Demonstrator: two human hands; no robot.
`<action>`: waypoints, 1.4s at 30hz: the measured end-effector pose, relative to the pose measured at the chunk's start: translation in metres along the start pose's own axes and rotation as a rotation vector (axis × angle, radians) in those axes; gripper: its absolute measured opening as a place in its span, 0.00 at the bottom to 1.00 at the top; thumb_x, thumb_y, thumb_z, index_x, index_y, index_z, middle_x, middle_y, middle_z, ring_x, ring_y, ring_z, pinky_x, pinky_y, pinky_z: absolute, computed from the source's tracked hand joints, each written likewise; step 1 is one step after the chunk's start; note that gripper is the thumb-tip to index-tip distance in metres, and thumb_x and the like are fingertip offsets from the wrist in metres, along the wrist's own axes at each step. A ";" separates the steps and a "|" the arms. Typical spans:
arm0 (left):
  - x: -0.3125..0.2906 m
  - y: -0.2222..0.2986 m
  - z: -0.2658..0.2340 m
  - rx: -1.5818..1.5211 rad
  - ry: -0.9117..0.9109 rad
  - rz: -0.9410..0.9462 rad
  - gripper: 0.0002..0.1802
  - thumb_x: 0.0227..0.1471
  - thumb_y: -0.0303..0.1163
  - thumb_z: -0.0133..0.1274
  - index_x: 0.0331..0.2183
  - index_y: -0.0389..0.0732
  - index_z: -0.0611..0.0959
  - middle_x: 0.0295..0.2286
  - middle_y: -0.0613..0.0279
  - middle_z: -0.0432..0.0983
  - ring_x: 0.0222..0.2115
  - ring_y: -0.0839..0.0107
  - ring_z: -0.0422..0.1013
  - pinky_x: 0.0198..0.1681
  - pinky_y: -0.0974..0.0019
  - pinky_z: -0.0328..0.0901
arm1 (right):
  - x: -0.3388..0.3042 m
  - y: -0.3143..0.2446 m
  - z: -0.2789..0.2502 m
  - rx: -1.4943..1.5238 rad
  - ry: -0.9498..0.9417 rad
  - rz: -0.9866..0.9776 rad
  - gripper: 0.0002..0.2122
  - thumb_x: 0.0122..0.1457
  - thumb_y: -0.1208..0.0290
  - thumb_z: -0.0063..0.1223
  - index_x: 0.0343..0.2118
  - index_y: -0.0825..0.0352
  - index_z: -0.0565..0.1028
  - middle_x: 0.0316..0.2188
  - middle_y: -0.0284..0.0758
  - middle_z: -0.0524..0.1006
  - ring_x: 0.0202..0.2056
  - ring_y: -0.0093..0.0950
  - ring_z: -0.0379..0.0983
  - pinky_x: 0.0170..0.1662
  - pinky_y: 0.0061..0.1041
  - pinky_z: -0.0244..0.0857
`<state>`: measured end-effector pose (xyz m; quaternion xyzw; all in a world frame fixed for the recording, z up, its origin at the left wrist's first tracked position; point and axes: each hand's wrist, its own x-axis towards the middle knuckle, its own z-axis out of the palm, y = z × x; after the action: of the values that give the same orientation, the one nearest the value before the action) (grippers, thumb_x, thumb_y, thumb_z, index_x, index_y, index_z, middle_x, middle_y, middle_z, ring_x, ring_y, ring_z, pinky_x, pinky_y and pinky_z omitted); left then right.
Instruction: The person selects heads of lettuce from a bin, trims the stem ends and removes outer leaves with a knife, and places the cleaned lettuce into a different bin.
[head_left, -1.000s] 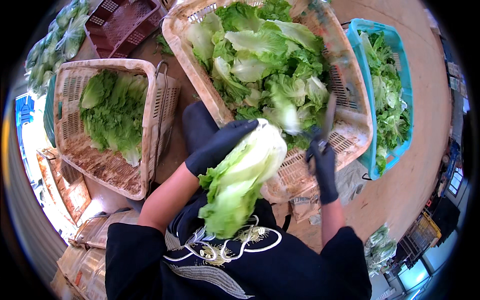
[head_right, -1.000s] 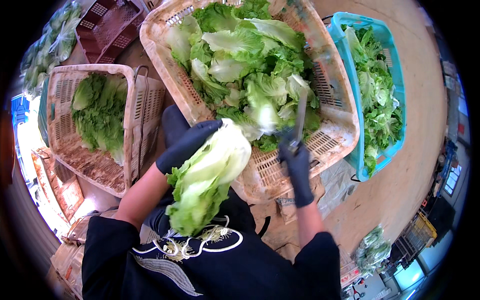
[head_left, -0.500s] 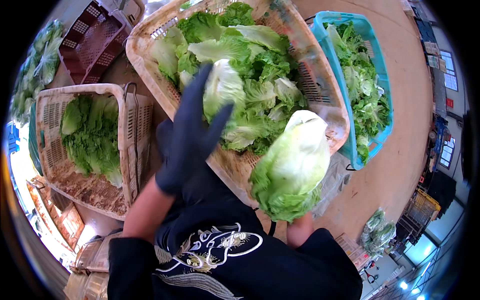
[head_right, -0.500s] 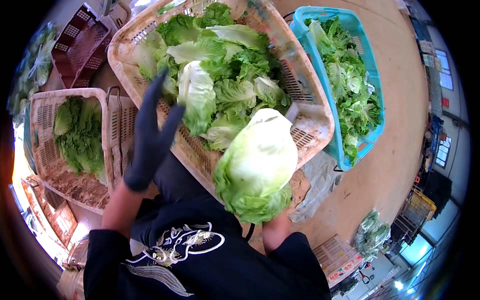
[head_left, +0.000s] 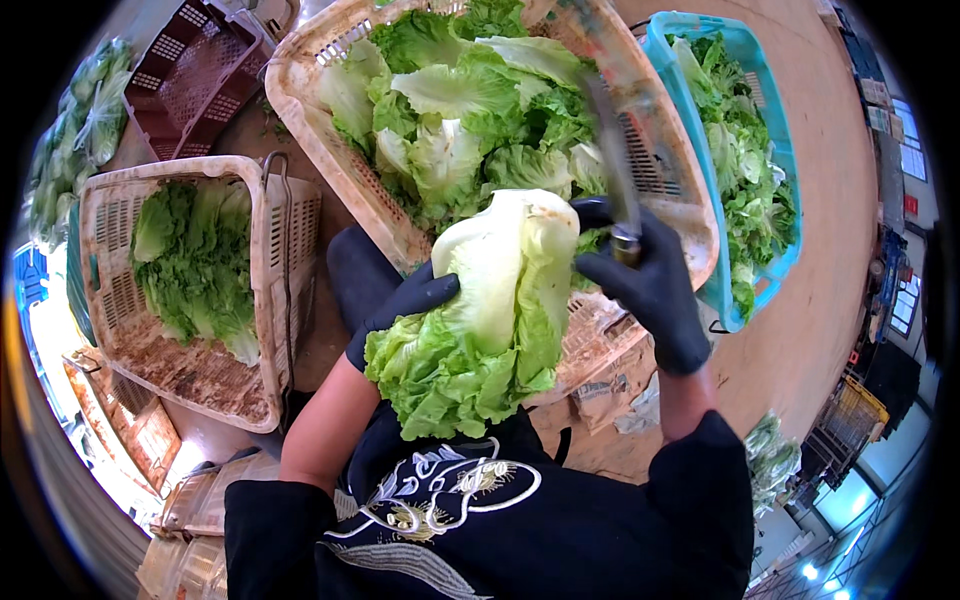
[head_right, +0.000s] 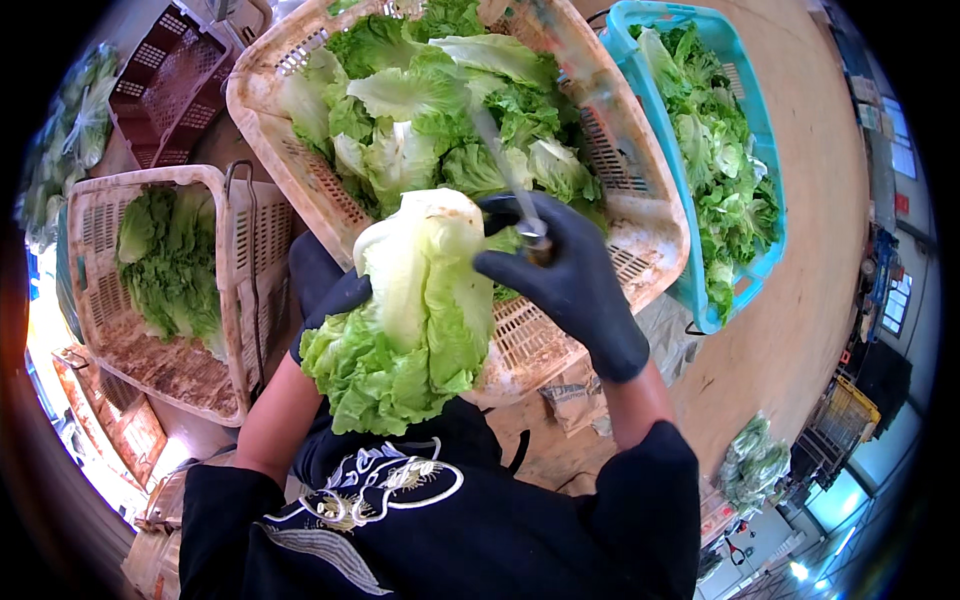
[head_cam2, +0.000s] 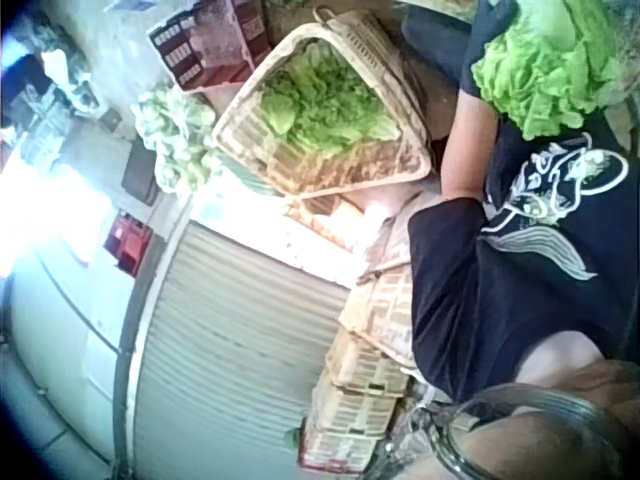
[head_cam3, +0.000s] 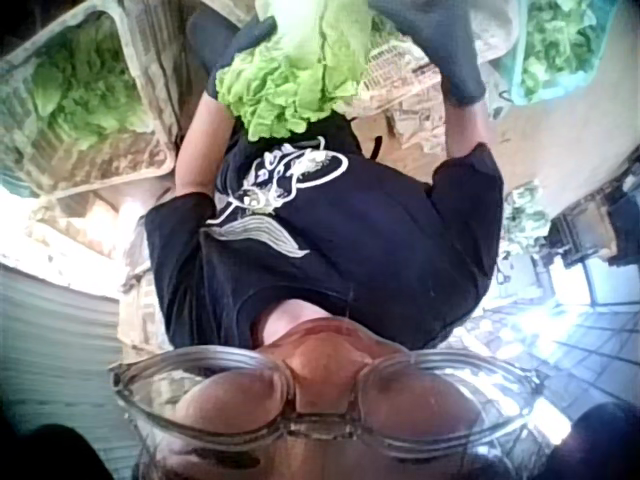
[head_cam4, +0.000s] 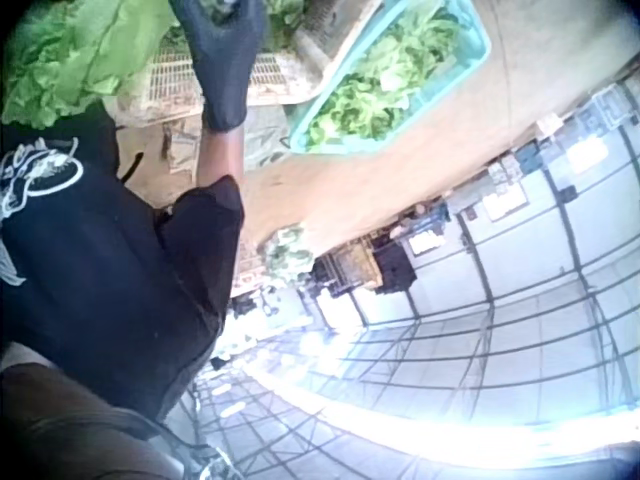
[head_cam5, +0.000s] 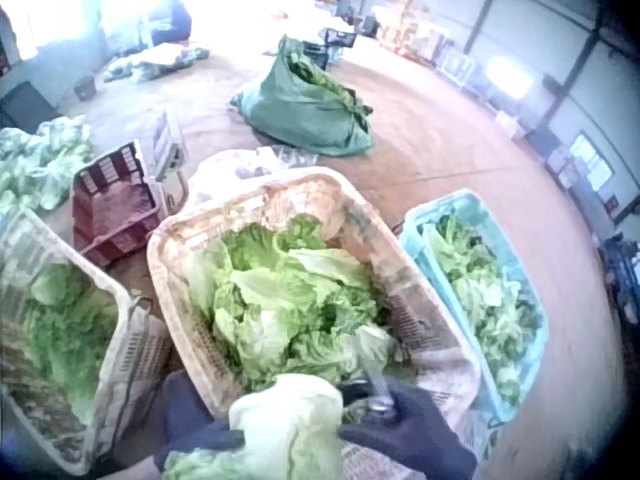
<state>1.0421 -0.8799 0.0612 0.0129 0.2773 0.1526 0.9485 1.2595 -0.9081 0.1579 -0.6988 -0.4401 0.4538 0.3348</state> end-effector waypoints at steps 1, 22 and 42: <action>-0.003 0.001 -0.001 0.007 -0.071 0.006 0.36 0.42 0.37 0.54 0.50 0.35 0.59 0.44 0.56 0.65 0.42 0.65 0.65 0.46 0.64 0.60 | 0.009 0.002 0.002 -0.048 -0.110 -0.107 0.16 0.42 0.71 0.59 0.35 0.69 0.72 0.26 0.31 0.73 0.28 0.19 0.67 0.32 0.18 0.61; -0.067 0.040 0.063 1.059 -0.011 0.619 0.29 0.49 0.28 0.43 0.53 0.35 0.55 0.48 0.50 0.59 0.50 0.64 0.55 0.51 0.66 0.51 | -0.004 0.071 0.071 0.874 -0.066 0.223 0.21 0.50 0.67 0.49 0.46 0.69 0.62 0.34 0.34 0.72 0.33 0.22 0.69 0.36 0.21 0.64; -0.013 -0.030 -0.038 -0.388 -0.148 -0.021 0.25 0.55 0.40 0.35 0.52 0.40 0.56 0.48 0.54 0.58 0.48 0.63 0.60 0.48 0.62 0.60 | 0.009 -0.028 0.028 -0.451 -0.159 -0.750 0.20 0.34 0.82 0.57 0.36 0.66 0.73 0.41 0.38 0.69 0.41 0.28 0.66 0.39 0.23 0.62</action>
<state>1.0203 -0.9146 0.0329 -0.1615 0.1723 0.1917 0.9526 1.2265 -0.8874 0.1690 -0.5093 -0.7755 0.2458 0.2808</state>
